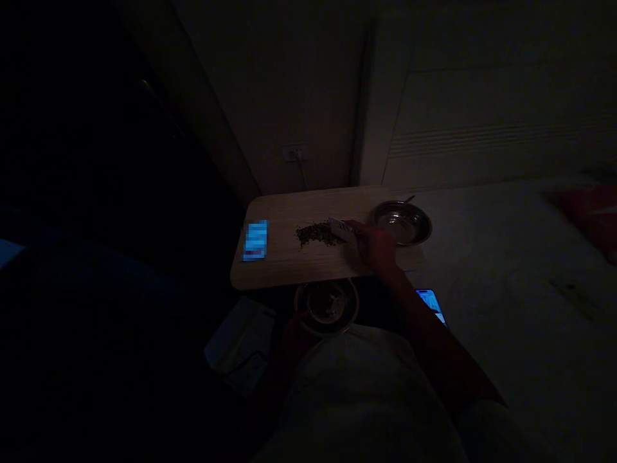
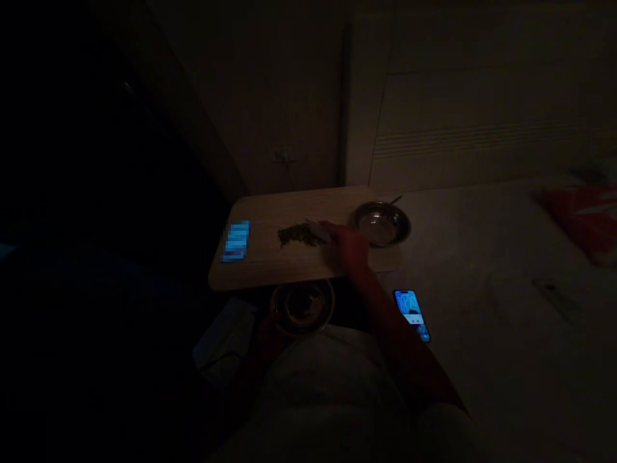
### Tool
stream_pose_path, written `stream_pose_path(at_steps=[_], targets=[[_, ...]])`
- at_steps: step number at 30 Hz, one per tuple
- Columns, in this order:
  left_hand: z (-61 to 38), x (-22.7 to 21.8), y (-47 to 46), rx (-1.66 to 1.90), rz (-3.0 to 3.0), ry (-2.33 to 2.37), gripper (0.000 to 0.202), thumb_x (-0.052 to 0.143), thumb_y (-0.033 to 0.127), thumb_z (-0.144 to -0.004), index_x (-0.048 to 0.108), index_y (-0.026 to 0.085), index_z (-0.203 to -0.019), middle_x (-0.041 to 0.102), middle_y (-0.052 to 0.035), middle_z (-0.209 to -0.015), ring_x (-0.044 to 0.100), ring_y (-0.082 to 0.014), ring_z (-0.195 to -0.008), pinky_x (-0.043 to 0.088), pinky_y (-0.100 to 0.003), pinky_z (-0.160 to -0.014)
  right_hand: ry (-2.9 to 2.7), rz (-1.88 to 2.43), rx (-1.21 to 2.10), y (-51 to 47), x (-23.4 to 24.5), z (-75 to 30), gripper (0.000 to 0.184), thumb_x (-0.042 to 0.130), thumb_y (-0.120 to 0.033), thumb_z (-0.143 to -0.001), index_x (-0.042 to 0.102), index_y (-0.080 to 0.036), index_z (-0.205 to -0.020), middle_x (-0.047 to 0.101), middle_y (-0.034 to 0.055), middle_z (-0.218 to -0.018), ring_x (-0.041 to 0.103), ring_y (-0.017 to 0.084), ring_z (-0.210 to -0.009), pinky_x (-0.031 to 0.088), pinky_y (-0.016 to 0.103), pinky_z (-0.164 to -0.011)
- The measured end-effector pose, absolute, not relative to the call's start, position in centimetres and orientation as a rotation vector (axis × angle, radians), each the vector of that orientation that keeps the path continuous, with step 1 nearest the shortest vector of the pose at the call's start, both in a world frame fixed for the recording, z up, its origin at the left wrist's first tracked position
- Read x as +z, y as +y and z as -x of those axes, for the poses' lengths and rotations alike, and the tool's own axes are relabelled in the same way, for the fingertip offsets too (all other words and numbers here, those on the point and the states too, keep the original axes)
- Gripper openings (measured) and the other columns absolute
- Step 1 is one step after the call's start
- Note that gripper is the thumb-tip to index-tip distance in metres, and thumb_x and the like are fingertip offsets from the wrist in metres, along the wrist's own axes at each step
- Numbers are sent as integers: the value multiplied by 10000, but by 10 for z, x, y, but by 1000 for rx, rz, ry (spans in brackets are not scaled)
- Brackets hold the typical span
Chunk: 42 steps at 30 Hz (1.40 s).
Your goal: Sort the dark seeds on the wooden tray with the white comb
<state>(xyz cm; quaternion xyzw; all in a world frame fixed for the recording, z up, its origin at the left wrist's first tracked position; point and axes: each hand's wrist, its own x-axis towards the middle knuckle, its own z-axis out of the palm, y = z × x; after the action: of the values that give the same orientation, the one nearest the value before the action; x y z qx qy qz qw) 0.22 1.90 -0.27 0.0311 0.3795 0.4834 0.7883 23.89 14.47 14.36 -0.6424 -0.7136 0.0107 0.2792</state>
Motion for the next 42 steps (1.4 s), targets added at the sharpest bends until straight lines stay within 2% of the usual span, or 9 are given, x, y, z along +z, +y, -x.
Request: stream_pose_path(at_steps=[9, 16, 20, 23, 25, 30, 35, 42], targets=[[-1, -10, 23, 1096, -74, 909, 310, 643, 146, -720, 691, 189, -1023, 760, -77, -936, 659, -318, -1065, 480, -469, -982, -1915, 1718, 55, 145, 146, -241, 430, 483, -211, -887, 619, -323, -1279, 754, 36, -1045, 706, 234, -859, 503, 310, -758], [1, -12, 24, 1100, -79, 924, 351, 644, 128, -717, 679, 209, -1057, 762, -56, -946, 661, -285, -1065, 476, -434, -992, -1915, 1692, 69, 142, 145, -244, 450, 499, -195, -874, 608, -315, -1293, 728, 25, -1136, 705, 230, -908, 517, 307, -780], [1, -14, 22, 1098, -80, 962, 248, 643, 113, -713, 695, 212, -935, 763, -48, -870, 676, -291, -1021, 487, -442, -970, -1913, 1685, 77, 142, 145, -246, 444, 507, -207, -876, 608, -335, -1288, 737, 21, -1111, 709, 236, -889, 517, 314, -767], [-1, -15, 20, 1114, -73, 1005, 150, 650, 92, -704, 685, 204, -798, 757, -37, -793, 701, -265, -911, 500, -406, -941, -1929, 1677, 92, 141, 146, -247, 447, 500, -202, -877, 605, -336, -1291, 734, 21, -1119, 708, 238, -895, 512, 317, -775], [-3, -15, 21, 1105, -68, 1025, 137, 654, 87, -694, 680, 196, -774, 749, -35, -753, 704, -260, -862, 504, -407, -927, -1937, 1683, 103, 140, 147, -247, 444, 501, -205, -875, 609, -324, -1289, 740, 32, -1101, 708, 240, -883, 511, 319, -776], [-4, -12, 25, 1061, -15, 979, 207, 646, 155, -712, 690, 154, -914, 753, -87, -829, 689, -307, -949, 490, -463, -941, -1923, 1648, 116, 137, 147, -249, 429, 499, -212, -882, 617, -317, -1281, 731, 30, -1126, 708, 237, -896, 514, 312, -766], [-2, -10, 26, 1053, -5, 914, 322, 627, 151, -710, 681, 143, -1028, 757, -99, -887, 683, -317, -988, 488, -474, -949, -1942, 1641, 140, 135, 147, -251, 432, 518, -204, -868, 624, -306, -1274, 734, 30, -1118, 714, 232, -883, 524, 309, -759], [1, -13, 26, 1041, -33, 919, 348, 650, 154, -696, 689, 182, -1041, 762, -74, -888, 686, -309, -986, 512, -446, -922, -1947, 1605, 184, 133, 147, -254, 435, 546, -195, -856, 630, -310, -1267, 732, 26, -1122, 714, 232, -892, 529, 322, -796]])
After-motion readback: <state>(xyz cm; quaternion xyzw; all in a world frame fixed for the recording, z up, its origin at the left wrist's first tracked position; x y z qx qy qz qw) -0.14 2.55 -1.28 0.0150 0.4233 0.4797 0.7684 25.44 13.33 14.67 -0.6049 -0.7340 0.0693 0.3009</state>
